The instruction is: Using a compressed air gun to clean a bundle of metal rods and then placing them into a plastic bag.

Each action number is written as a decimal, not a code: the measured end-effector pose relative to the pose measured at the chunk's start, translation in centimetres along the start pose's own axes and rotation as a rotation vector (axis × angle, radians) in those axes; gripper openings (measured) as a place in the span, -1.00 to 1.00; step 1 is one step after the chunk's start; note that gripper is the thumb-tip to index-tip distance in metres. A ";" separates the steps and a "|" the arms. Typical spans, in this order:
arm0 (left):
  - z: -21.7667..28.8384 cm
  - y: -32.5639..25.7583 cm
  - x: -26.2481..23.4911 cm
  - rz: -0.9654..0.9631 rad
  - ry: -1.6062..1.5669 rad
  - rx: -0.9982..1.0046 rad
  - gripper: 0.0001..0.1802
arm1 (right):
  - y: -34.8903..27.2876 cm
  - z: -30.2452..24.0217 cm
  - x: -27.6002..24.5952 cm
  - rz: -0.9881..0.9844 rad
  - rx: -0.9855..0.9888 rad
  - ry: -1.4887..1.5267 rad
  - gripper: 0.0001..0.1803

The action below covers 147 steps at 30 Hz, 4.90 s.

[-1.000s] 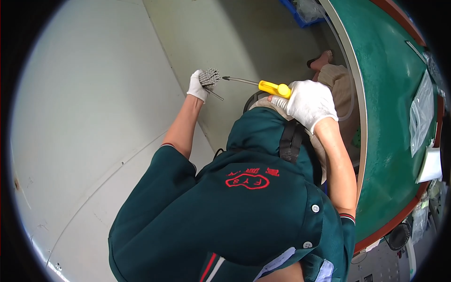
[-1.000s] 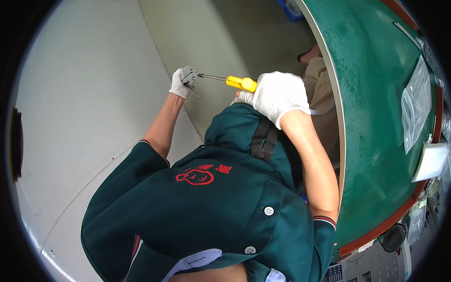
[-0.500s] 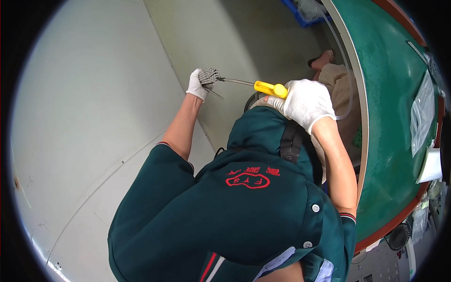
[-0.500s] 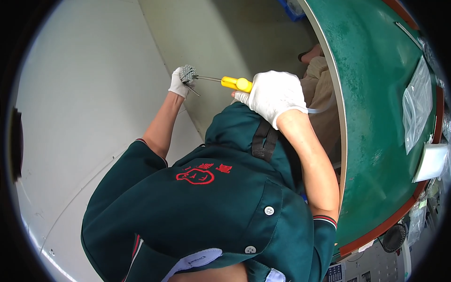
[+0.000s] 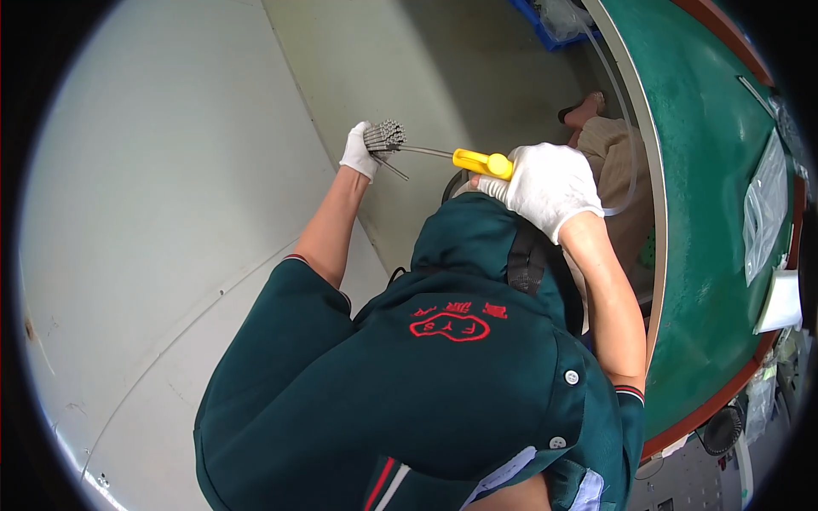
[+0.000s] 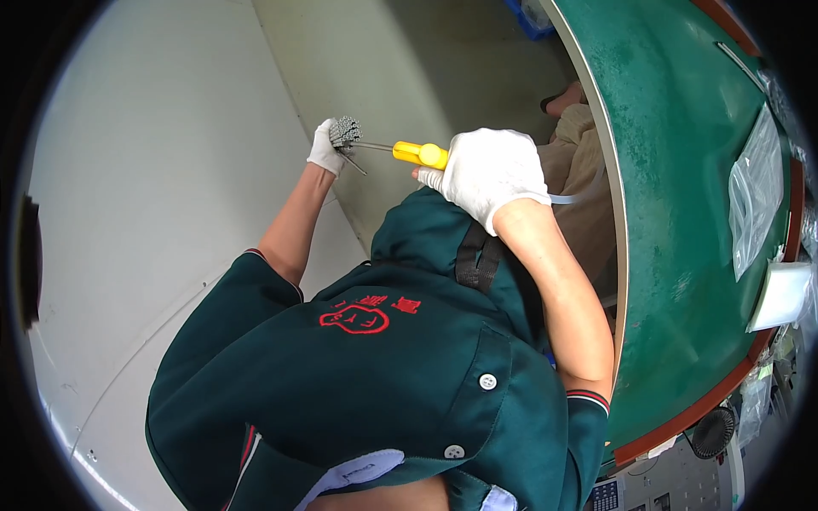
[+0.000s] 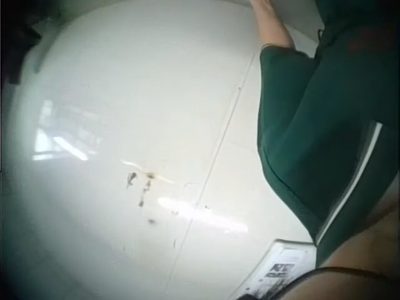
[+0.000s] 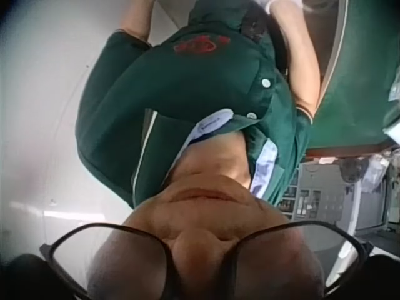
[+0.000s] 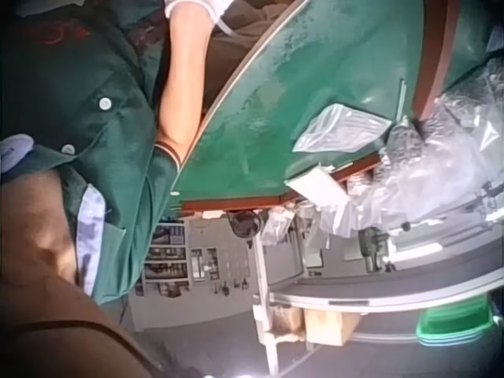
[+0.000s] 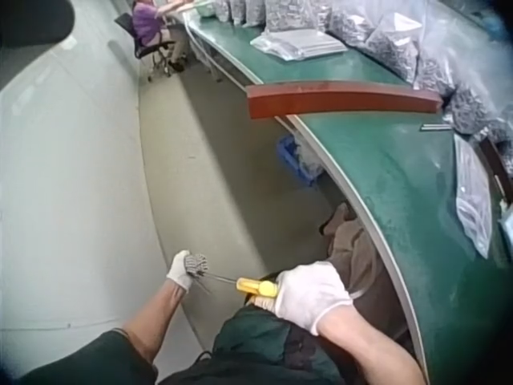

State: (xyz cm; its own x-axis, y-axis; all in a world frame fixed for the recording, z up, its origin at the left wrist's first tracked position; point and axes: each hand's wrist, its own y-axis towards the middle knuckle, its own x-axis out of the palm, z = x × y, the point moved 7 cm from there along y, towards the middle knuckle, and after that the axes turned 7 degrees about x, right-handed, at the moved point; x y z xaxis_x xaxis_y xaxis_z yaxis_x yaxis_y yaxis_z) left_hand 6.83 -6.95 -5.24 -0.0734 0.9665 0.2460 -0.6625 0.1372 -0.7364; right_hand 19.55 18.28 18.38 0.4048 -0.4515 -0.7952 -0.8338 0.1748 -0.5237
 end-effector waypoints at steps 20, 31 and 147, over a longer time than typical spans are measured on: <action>-0.2 0.7 0.0 -0.166 -0.057 -0.053 -0.66 | -0.3 0.4 -0.4 0.009 0.077 0.038 -0.40; -0.1 1.1 -1.3 -0.114 -0.087 -0.035 -0.64 | -0.4 0.4 -0.7 0.010 0.100 0.044 -0.42; 0.6 -0.3 1.6 -0.065 0.036 0.035 -0.79 | -0.4 0.0 -1.0 0.098 0.038 -0.035 -0.42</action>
State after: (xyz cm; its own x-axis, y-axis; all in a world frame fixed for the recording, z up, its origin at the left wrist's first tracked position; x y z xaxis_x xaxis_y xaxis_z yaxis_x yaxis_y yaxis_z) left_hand 6.50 -5.60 -4.28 -0.0029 0.9629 0.2699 -0.6907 0.1932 -0.6969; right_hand 19.47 18.62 19.36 0.3353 -0.3997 -0.8531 -0.8557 0.2497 -0.4533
